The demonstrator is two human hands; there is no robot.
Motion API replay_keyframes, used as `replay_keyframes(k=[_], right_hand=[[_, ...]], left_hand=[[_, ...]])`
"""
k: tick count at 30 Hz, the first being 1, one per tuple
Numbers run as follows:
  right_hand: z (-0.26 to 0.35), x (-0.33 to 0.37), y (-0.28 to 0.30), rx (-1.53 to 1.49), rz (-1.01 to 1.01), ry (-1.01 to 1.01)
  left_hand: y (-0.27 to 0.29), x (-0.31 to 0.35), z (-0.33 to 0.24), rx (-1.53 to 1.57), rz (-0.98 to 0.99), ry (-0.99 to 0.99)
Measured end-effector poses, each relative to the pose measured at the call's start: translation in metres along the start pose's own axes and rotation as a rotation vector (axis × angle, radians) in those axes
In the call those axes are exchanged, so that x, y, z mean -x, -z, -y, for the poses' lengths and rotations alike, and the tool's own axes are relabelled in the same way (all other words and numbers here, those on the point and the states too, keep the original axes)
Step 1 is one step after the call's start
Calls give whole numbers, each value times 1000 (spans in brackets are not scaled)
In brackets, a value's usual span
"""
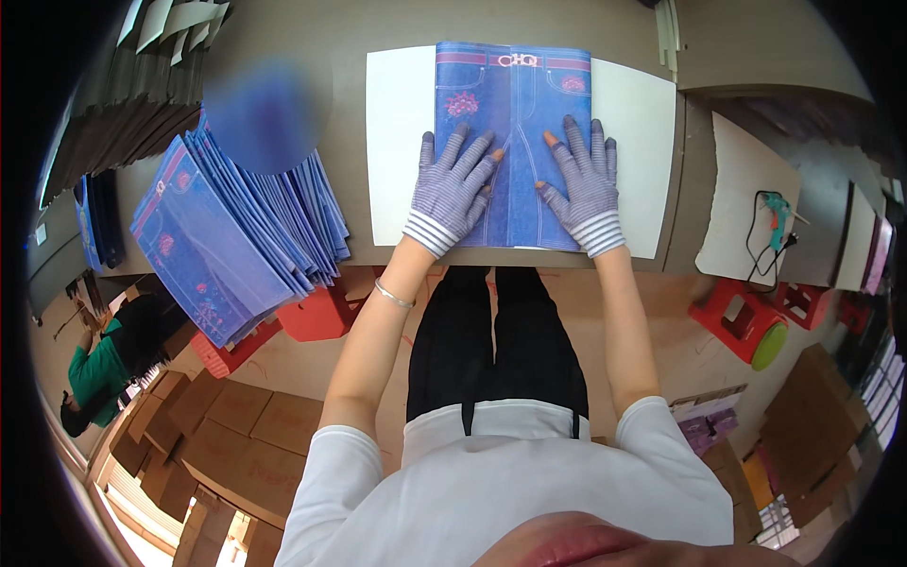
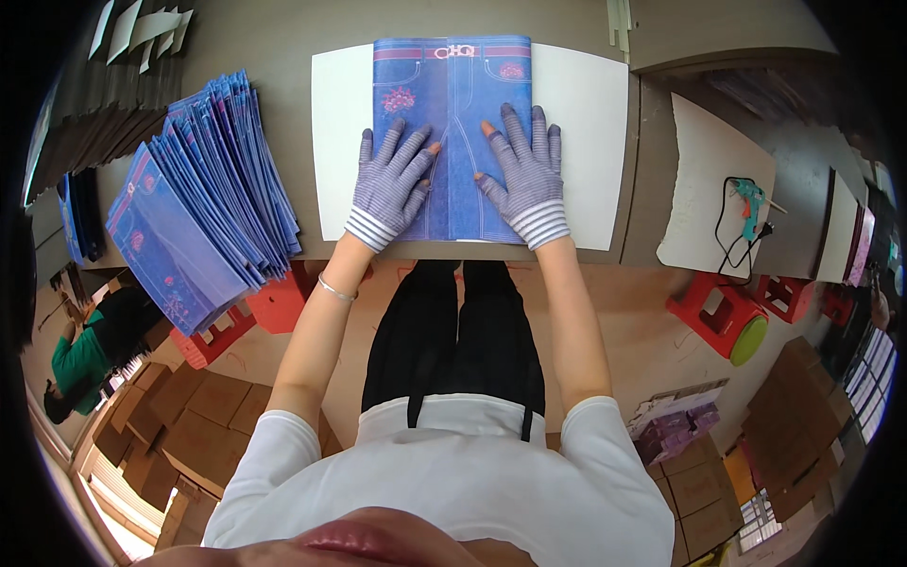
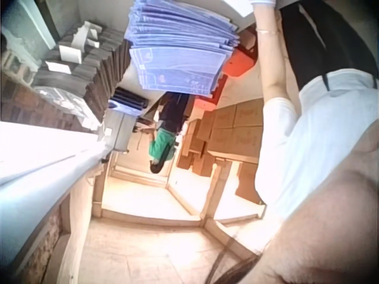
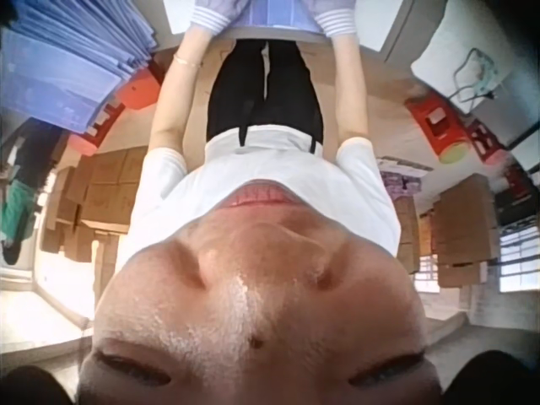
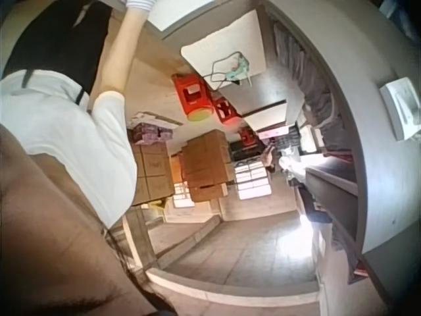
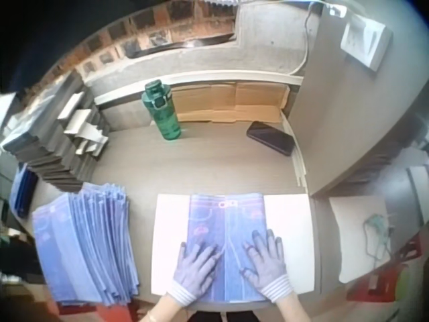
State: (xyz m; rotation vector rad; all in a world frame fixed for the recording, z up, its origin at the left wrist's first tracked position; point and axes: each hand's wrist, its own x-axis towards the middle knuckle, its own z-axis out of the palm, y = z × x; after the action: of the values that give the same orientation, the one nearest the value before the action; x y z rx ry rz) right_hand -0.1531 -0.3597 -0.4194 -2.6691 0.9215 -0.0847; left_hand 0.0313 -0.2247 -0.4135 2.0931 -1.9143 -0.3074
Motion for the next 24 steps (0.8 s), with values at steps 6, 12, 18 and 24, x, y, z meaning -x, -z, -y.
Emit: replay_keyframes(k=[6,12,18,24], right_hand=[[0,-2,-3,28,-19,3],[6,-1,-2,62,-15,-23],[6,0,-4,33,-30,-12],[4,-1,-4,51,-25,-2]], left_hand=[[-3,0,0,3,-18,18],[-5,3,-4,-7,-35,44],[-7,3,-3,0,-50,60],[-6,1,-3,-2,-37,64]])
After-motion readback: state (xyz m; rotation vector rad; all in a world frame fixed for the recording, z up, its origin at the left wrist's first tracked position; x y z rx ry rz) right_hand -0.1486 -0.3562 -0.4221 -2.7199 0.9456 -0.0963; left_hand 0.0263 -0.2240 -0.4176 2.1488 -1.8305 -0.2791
